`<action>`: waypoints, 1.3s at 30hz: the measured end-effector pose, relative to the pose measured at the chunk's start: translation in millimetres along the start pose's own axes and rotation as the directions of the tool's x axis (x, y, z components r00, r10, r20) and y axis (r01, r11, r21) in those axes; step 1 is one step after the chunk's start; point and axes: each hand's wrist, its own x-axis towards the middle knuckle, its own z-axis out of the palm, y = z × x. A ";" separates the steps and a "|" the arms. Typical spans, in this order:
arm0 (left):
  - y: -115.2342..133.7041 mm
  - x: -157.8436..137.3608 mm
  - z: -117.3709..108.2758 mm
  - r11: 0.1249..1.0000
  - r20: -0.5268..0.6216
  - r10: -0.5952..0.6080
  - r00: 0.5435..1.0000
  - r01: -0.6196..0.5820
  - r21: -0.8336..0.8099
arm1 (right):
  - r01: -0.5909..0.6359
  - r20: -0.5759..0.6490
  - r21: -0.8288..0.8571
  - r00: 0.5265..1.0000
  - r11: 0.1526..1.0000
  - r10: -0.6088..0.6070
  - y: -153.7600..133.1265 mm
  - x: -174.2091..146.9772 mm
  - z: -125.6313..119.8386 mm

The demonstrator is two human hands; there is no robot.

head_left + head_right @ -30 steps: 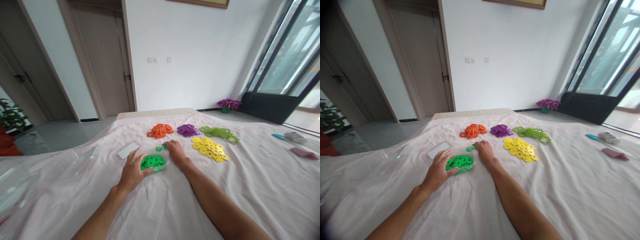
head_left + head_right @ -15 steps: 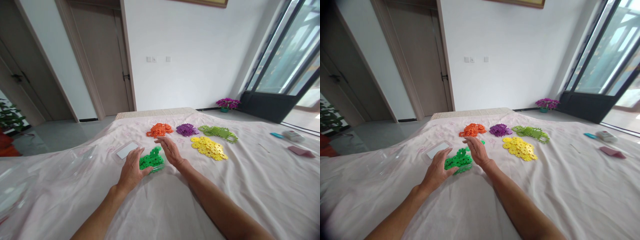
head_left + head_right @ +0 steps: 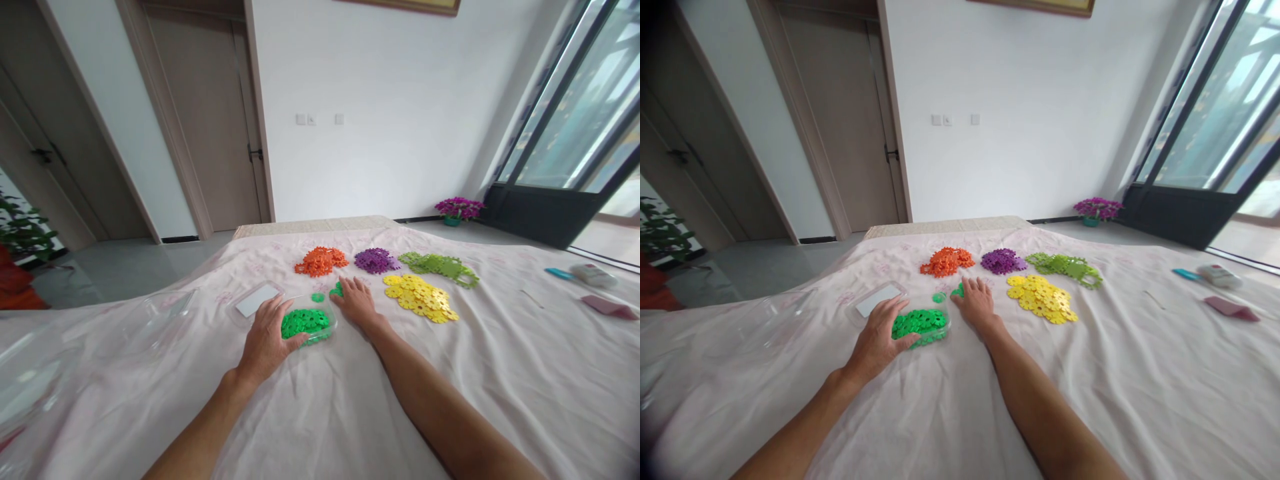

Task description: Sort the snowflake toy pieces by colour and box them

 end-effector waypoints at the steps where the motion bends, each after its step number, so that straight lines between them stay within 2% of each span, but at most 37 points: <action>1: 0.1 0.1 0.0 1.000 0.001 -0.001 1.000 0.001 0.001 | 0.030 0.001 0.001 1.000 1.000 -0.030 -0.3 0.2 0.2; 5: -0.4 0.2 0.2 1.000 0.006 -0.001 1.000 0.001 0.006 | 0.109 -0.006 0.017 0.994 0.994 -0.109 -0.6 0.6 -1.2; 11: -2.0 -0.2 0.8 1.000 0.001 0.018 1.000 -0.018 0.014 | 0.117 -0.042 0.051 0.992 0.992 -0.115 -1.7 2.1 -3.4; 16: -2.3 -0.7 1.2 1.000 0.000 0.013 1.000 -0.013 0.016 | 0.063 -0.078 0.164 0.996 0.984 -0.051 4.5 6.9 2.3; 25: -2.3 -0.6 1.7 1.000 -0.016 0.025 1.000 -0.025 0.008 | 0.196 -0.089 0.378 0.980 0.905 -0.175 -8.8 9.6 14.2; 33: -1.1 0.2 1.1 1.000 -0.005 0.015 1.000 -0.014 0.027 | 0.205 0.006 0.174 0.978 0.963 -0.209 -22.8 2.8 8.9; 39: -0.4 0.7 -0.2 0.999 0.010 0.025 1.000 -0.026 0.042 | 0.167 0.076 0.058 0.982 0.984 -0.171 -30.5 1.2 0.1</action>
